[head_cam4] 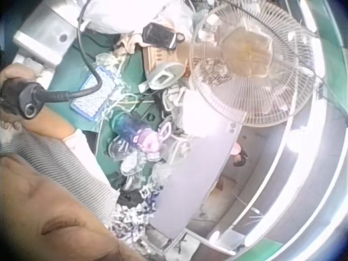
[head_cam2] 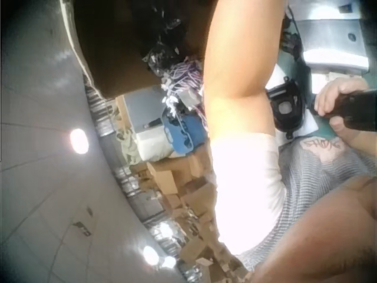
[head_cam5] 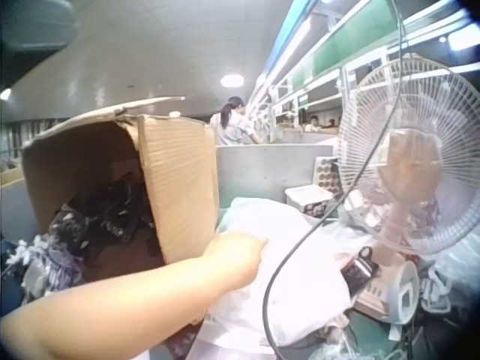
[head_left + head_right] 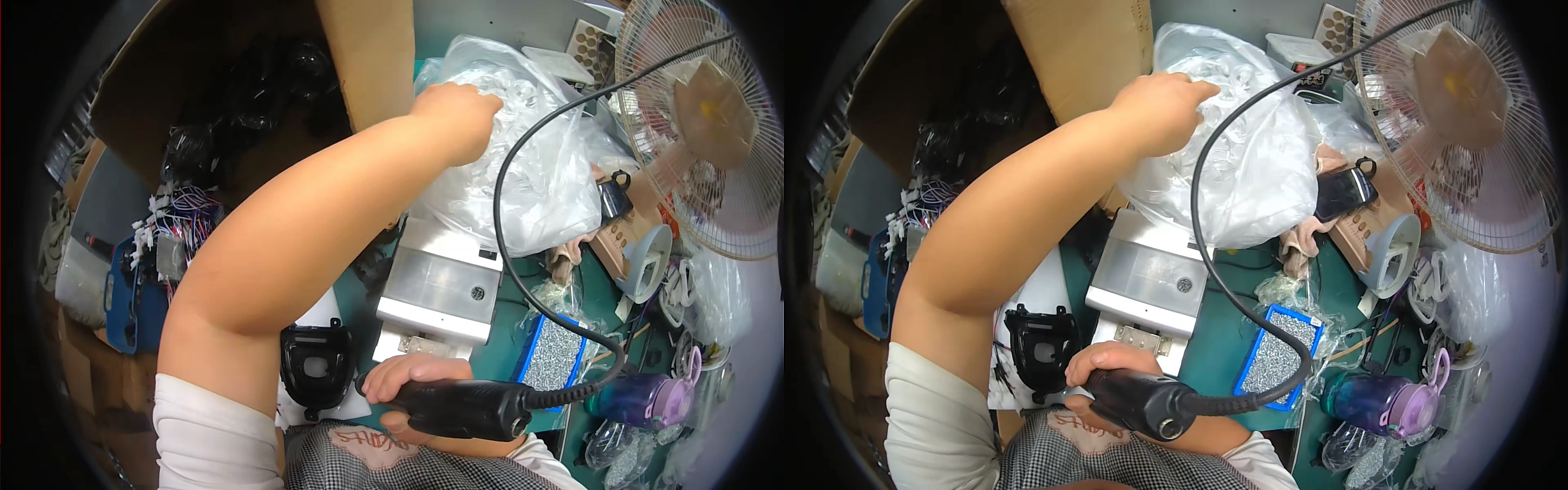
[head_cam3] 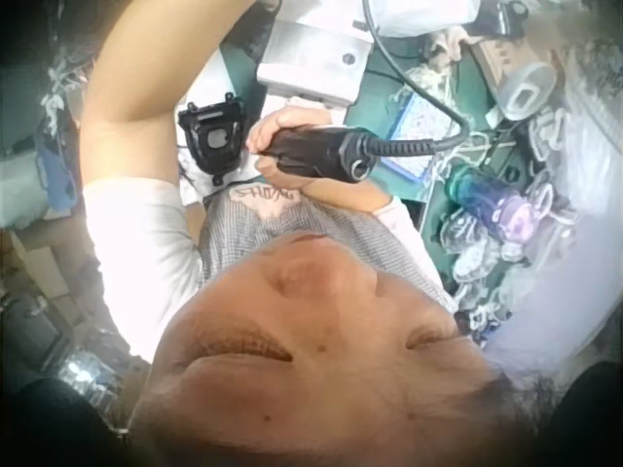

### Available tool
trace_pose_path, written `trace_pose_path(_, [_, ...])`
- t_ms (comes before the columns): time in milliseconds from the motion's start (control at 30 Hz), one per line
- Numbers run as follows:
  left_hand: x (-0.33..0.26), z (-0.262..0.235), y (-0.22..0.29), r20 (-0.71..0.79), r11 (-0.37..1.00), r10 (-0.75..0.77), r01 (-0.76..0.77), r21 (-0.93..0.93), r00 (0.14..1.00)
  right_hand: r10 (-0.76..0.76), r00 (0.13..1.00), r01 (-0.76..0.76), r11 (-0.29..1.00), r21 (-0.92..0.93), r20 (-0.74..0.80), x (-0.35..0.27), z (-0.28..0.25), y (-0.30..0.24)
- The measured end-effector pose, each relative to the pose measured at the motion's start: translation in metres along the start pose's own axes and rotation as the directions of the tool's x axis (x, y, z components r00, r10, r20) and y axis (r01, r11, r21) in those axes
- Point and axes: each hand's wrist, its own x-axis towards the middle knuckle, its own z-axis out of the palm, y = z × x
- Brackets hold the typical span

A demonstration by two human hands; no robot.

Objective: The person assembles wiring harnesses into plastic housings, then secures them with screws using an electric screwdriver.

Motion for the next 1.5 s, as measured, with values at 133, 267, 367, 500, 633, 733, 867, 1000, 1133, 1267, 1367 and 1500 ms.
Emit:
trace_pose_path(133, [0.011,0.004,0.0,0.116,0.998,-0.02,0.013,0.063,0.993,-0.033,0.999,0.033,0.999,-0.012,-0.036,-0.01,0.0,0.018])
trace_pose_path(267, [0.01,0.0,-0.007,0.135,1.0,0.01,-0.011,0.007,0.991,-0.123,0.981,0.132,0.99,0.051,-0.151,-0.011,0.007,0.023])
trace_pose_path(367, [0.006,-0.005,-0.018,0.138,0.998,0.047,-0.042,-0.042,0.989,-0.111,0.961,0.146,0.981,0.127,-0.252,-0.011,0.014,0.027])
trace_pose_path(500, [-0.009,-0.021,-0.02,0.14,0.999,0.027,-0.03,0.015,0.99,-0.023,0.997,0.024,1.0,0.019,-0.072,-0.011,0.0,0.02])
trace_pose_path(633, [-0.018,-0.03,-0.027,0.221,1.0,0.007,-0.006,-0.005,0.975,0.054,0.981,-0.034,0.994,0.106,-0.189,-0.008,0.011,0.016])
trace_pose_path(733, [-0.026,-0.026,-0.026,0.232,0.999,-0.019,0.029,-0.037,0.972,0.086,0.943,-0.021,0.979,0.202,-0.322,-0.008,0.02,0.018])
trace_pose_path(867, [-0.033,-0.018,-0.044,0.175,0.987,0.125,-0.104,-0.125,0.976,0.056,0.99,-0.041,0.993,0.114,-0.129,-0.012,0.007,0.023])
trace_pose_path(1000, [-0.04,-0.024,-0.03,0.145,0.997,0.05,-0.04,-0.073,0.988,0.009,0.971,0.04,0.979,0.198,-0.24,-0.014,0.015,0.027])
trace_pose_path(1133, [-0.066,-0.046,-0.022,0.067,0.692,-0.106,0.122,-0.711,0.992,0.031,0.966,0.029,0.973,0.227,-0.256,-0.016,0.015,0.026])
trace_pose_path(1267, [-0.117,-0.065,-0.022,0.377,-0.233,-0.026,0.361,-0.903,0.926,0.058,0.977,-0.022,0.985,0.169,-0.207,-0.014,0.011,0.026])
trace_pose_path(1367, [-0.151,-0.058,-0.026,0.395,-0.341,0.0,0.372,-0.864,0.918,0.084,0.97,-0.038,0.979,0.198,-0.227,-0.013,0.017,0.026])
trace_pose_path(1500, [-0.196,-0.044,-0.031,0.43,-0.328,-0.117,0.374,-0.868,0.895,0.069,0.963,-0.01,0.975,0.222,-0.26,-0.015,0.02,0.028])
